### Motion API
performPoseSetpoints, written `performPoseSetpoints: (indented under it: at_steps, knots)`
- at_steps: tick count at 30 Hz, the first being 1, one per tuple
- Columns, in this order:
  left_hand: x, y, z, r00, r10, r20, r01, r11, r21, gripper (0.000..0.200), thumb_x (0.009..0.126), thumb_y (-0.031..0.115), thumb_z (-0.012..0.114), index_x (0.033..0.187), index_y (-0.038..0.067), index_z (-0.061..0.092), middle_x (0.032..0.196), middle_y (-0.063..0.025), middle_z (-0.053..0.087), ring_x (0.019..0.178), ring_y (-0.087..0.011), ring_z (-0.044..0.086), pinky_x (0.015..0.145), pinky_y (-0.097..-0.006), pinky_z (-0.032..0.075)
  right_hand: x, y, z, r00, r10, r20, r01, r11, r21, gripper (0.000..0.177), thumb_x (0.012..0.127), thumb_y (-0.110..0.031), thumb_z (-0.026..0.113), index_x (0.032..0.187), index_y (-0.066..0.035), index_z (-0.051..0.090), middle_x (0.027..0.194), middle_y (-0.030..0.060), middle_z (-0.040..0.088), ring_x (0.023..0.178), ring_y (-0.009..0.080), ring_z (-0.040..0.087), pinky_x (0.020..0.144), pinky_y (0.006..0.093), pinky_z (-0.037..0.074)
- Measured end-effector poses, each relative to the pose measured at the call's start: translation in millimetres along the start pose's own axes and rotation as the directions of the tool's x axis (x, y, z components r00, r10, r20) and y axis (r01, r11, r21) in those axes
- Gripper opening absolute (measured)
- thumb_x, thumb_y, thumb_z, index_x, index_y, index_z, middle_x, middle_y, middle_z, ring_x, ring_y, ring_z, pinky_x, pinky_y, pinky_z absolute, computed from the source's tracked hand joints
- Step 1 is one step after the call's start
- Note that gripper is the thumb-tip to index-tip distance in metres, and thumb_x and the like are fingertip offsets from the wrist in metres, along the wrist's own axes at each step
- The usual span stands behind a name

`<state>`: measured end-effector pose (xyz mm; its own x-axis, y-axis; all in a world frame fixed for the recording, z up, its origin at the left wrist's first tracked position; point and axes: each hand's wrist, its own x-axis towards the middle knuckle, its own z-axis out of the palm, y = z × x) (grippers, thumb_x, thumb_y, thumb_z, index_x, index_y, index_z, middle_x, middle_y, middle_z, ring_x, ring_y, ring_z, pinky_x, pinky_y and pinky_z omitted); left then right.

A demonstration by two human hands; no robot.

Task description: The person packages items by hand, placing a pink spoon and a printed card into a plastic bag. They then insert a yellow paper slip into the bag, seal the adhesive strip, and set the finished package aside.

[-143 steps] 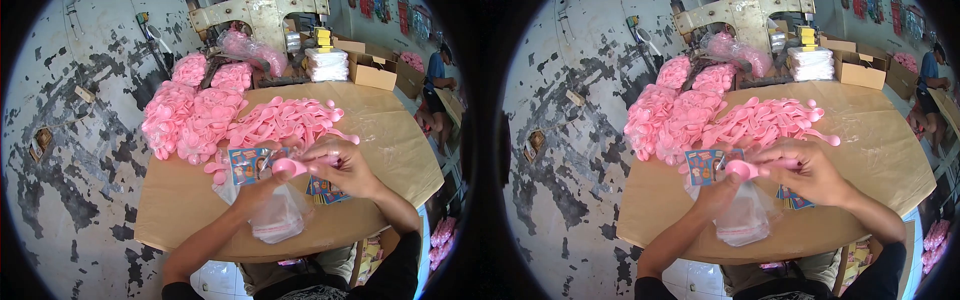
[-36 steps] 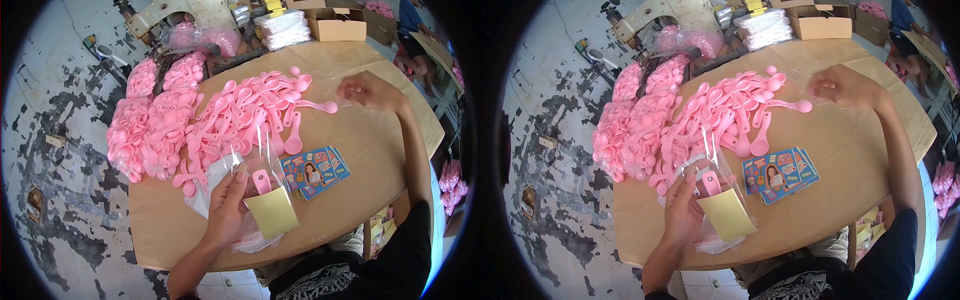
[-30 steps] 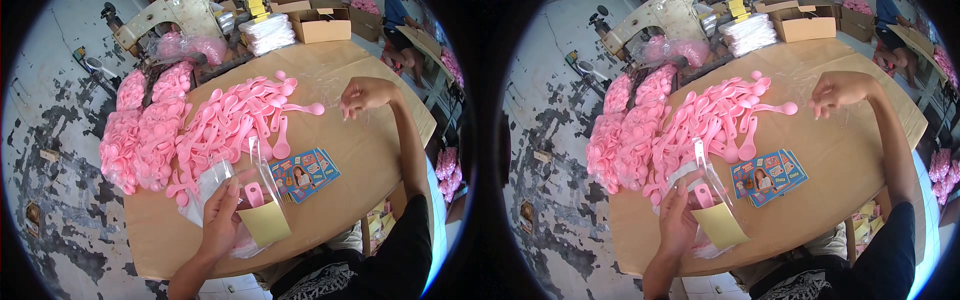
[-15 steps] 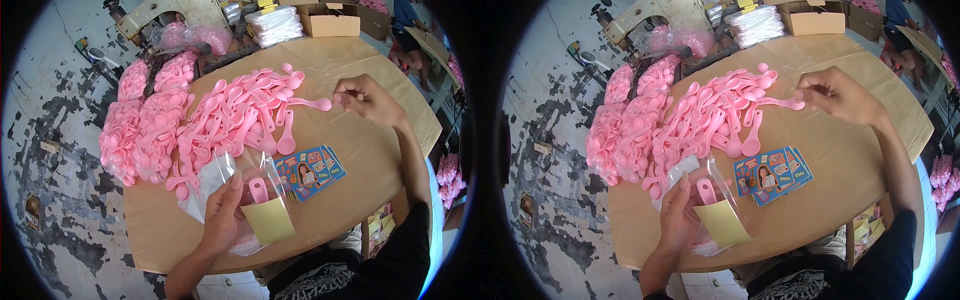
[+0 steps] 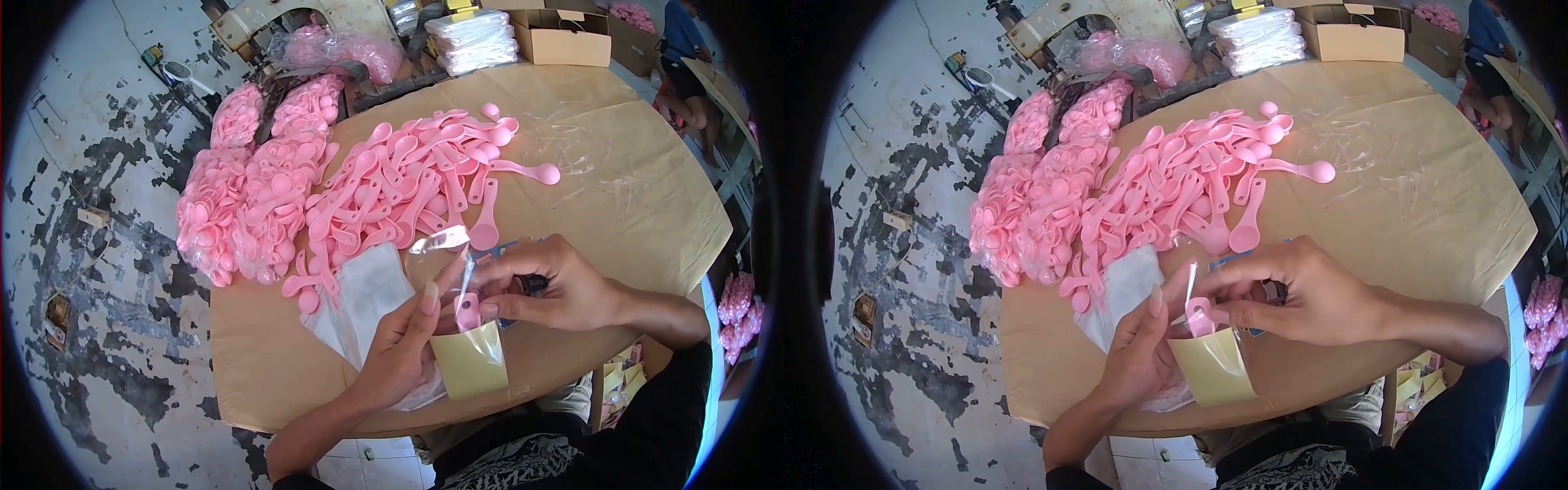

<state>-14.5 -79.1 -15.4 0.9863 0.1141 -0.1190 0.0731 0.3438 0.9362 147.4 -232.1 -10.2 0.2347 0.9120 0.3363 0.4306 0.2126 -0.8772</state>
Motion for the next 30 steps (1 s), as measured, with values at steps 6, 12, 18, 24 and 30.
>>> performPoseSetpoints:
  at_steps: [6,12,18,24,30]
  knots:
    - [-3,4,0,0.997,0.016,0.073,-0.014,0.999,-0.034,0.053,0.105,0.031,0.029,0.148,0.001,0.021,0.150,-0.0083,0.028,0.124,-0.0168,0.047,0.096,-0.0280,0.043,0,13,-3,0.981,-0.186,0.048,0.191,0.974,-0.119,0.025,0.084,-0.011,0.071,0.109,-0.007,0.067,0.085,0.0065,0.068,0.067,0.0114,0.060,0.059,0.0278,0.046]
    - [-5,3,-1,0.994,0.078,0.076,-0.091,0.976,0.195,0.053,0.105,0.030,0.031,0.147,-0.002,0.024,0.145,-0.0090,0.037,0.124,-0.0151,0.045,0.101,-0.0275,0.038,1,0,5,0.998,-0.055,-0.004,0.055,0.998,-0.027,0.024,0.084,-0.009,0.071,0.107,-0.006,0.067,0.087,0.0068,0.068,0.071,0.0121,0.062,0.060,0.0291,0.047]
    - [-1,2,-2,0.987,0.138,0.081,-0.150,0.976,0.161,0.052,0.104,0.031,0.032,0.145,-0.001,0.028,0.136,-0.0107,0.047,0.120,-0.0155,0.049,0.100,-0.0295,0.040,3,4,-2,0.990,-0.106,0.095,0.112,0.992,-0.056,0.021,0.085,-0.005,0.069,0.105,-0.005,0.068,0.083,0.0079,0.066,0.072,0.0132,0.061,0.063,0.0285,0.047]
    - [0,7,-9,0.987,0.159,0.020,-0.157,0.936,0.316,0.051,0.104,0.033,0.033,0.139,-0.003,0.038,0.126,-0.0106,0.056,0.114,-0.0163,0.055,0.096,-0.0311,0.046,1,-8,-4,0.998,-0.059,-0.003,0.058,0.992,-0.114,0.020,0.086,-0.003,0.067,0.105,-0.005,0.069,0.083,0.0090,0.067,0.075,0.0141,0.063,0.067,0.0276,0.049]
    - [7,4,-20,0.968,0.245,0.061,-0.249,0.882,0.400,0.038,0.101,0.019,0.045,0.133,-0.001,0.049,0.121,-0.0081,0.059,0.107,-0.0126,0.057,0.091,-0.0274,0.047,2,5,1,0.990,-0.062,-0.125,0.059,0.998,-0.023,0.021,0.087,-0.002,0.065,0.107,-0.005,0.069,0.086,0.0071,0.068,0.076,0.0099,0.062,0.068,0.0261,0.049]
